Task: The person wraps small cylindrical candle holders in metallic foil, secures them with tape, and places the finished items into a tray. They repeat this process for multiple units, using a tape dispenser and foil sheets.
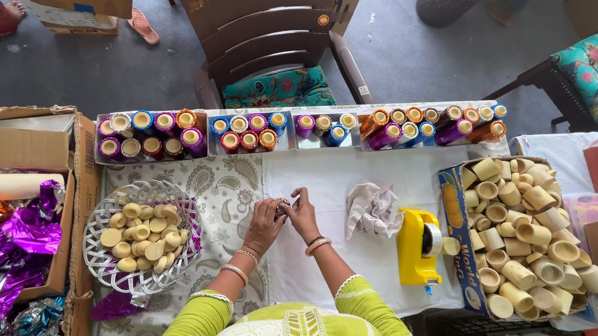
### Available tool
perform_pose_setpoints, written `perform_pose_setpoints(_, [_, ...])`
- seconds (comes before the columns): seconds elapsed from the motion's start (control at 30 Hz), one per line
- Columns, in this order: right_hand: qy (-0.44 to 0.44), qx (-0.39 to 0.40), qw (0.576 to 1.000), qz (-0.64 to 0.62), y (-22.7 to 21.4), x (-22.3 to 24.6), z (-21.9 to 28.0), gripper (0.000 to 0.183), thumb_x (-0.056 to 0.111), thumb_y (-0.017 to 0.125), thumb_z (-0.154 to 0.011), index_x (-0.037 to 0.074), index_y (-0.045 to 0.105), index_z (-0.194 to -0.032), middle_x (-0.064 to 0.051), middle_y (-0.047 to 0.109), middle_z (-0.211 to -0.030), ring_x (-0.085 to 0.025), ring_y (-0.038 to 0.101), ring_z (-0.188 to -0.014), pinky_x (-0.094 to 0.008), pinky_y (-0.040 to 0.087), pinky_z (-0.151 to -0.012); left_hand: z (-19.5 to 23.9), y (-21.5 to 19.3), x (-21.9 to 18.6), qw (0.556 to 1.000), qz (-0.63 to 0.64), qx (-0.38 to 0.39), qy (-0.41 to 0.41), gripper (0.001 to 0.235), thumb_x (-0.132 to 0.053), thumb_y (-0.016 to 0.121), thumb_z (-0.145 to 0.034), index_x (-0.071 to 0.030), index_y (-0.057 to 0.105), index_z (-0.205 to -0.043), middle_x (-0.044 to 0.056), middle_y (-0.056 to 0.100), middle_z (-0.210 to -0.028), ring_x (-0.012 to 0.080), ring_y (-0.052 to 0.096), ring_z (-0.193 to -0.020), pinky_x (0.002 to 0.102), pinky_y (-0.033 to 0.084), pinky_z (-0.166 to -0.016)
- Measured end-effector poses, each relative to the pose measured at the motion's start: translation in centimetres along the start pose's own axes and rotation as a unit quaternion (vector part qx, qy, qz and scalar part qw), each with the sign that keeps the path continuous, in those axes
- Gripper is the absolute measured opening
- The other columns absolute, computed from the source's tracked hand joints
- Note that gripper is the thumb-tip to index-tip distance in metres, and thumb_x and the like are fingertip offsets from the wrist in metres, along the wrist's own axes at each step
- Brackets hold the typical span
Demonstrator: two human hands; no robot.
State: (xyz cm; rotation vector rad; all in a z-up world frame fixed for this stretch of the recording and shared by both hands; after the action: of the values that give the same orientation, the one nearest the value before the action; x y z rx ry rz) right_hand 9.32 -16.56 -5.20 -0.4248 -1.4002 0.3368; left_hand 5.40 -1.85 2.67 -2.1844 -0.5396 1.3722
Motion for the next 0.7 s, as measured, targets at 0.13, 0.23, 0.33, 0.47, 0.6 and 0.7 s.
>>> perform_pose_setpoints(0.13, [0.098, 0.061, 0.989, -0.090, 1.0, -1.0, 0.6, 0.037, 0.012, 0.074, -0.090, 0.009, 0.046, -0.114, -0.001, 0.051, -0.063, -0.012, 0.052, -0.050, -0.030, 0.050, -0.044, 1.8, 2.4, 2.5, 0.994, -0.099, 0.019, 0.040, 0.043, -0.014, 0.072, -0.089, 0.003, 0.059, -0.127, 0.017, 0.059, -0.124, 0.0357, 0.054, -0.119, 0.045, 0.044, -0.107])
perform_pose_setpoints(0.23, [0.093, 0.071, 0.981, -0.157, 1.9, -1.7, 1.1, 0.033, 0.009, 0.072, -0.094, 0.008, 0.045, -0.114, 0.000, 0.050, -0.067, -0.006, 0.055, -0.056, -0.027, 0.058, -0.046, 2.4, 2.2, 1.7, 0.973, -0.205, 0.055, 0.094, 0.044, -0.019, 0.069, -0.093, 0.003, 0.061, -0.130, 0.016, 0.059, -0.132, 0.0352, 0.052, -0.124, 0.043, 0.044, -0.109])
perform_pose_setpoints(0.33, [0.064, 0.059, 0.985, -0.146, 1.8, -1.6, 0.3, 0.030, 0.008, 0.067, -0.094, 0.008, 0.045, -0.115, 0.000, 0.048, -0.068, -0.007, 0.054, -0.056, -0.028, 0.060, -0.047, 1.8, 1.7, 1.4, 0.963, -0.233, 0.076, 0.109, 0.048, -0.021, 0.068, -0.092, 0.003, 0.062, -0.133, 0.016, 0.059, -0.136, 0.0369, 0.050, -0.122, 0.042, 0.043, -0.107])
perform_pose_setpoints(0.47, [0.091, 0.083, 0.980, -0.154, 1.2, -2.0, 0.6, 0.033, 0.014, 0.070, -0.094, 0.009, 0.044, -0.114, -0.002, 0.053, -0.074, -0.009, 0.058, -0.063, -0.029, 0.061, -0.052, 1.2, 1.3, 1.1, 0.977, -0.177, 0.104, 0.055, 0.048, -0.024, 0.072, -0.089, 0.000, 0.064, -0.130, 0.015, 0.059, -0.135, 0.0361, 0.050, -0.121, 0.042, 0.045, -0.106])
perform_pose_setpoints(0.6, [0.168, 0.191, 0.923, -0.290, 1.7, -2.9, 1.2, 0.037, 0.032, 0.068, -0.096, 0.015, 0.045, -0.120, -0.001, 0.060, -0.089, -0.010, 0.064, -0.077, -0.027, 0.057, -0.070, -2.1, 0.0, -0.3, 0.994, -0.056, 0.077, -0.053, 0.057, -0.025, 0.080, -0.077, 0.000, 0.062, -0.125, 0.019, 0.056, -0.132, 0.0363, 0.050, -0.121, 0.045, 0.047, -0.102])
perform_pose_setpoints(0.7, [0.234, 0.206, 0.880, -0.360, 2.2, -5.2, 1.7, 0.039, 0.047, 0.059, -0.101, 0.014, 0.049, -0.120, 0.000, 0.058, -0.091, -0.010, 0.060, -0.079, -0.029, 0.054, -0.077, -3.2, 1.0, -0.4, 0.988, -0.056, 0.125, -0.067, 0.070, -0.020, 0.083, -0.069, -0.001, 0.056, -0.131, 0.019, 0.057, -0.126, 0.0385, 0.051, -0.116, 0.047, 0.048, -0.099])
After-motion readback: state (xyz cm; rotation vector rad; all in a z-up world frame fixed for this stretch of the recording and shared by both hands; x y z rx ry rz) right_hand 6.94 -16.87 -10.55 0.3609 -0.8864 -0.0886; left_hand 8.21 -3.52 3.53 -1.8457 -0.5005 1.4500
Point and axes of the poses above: each hand's wrist, its own z-axis away from the middle knuckle, its own y-axis out of the palm, x = y × z, the point moved 8 cm from there along -z, towards the middle knuckle
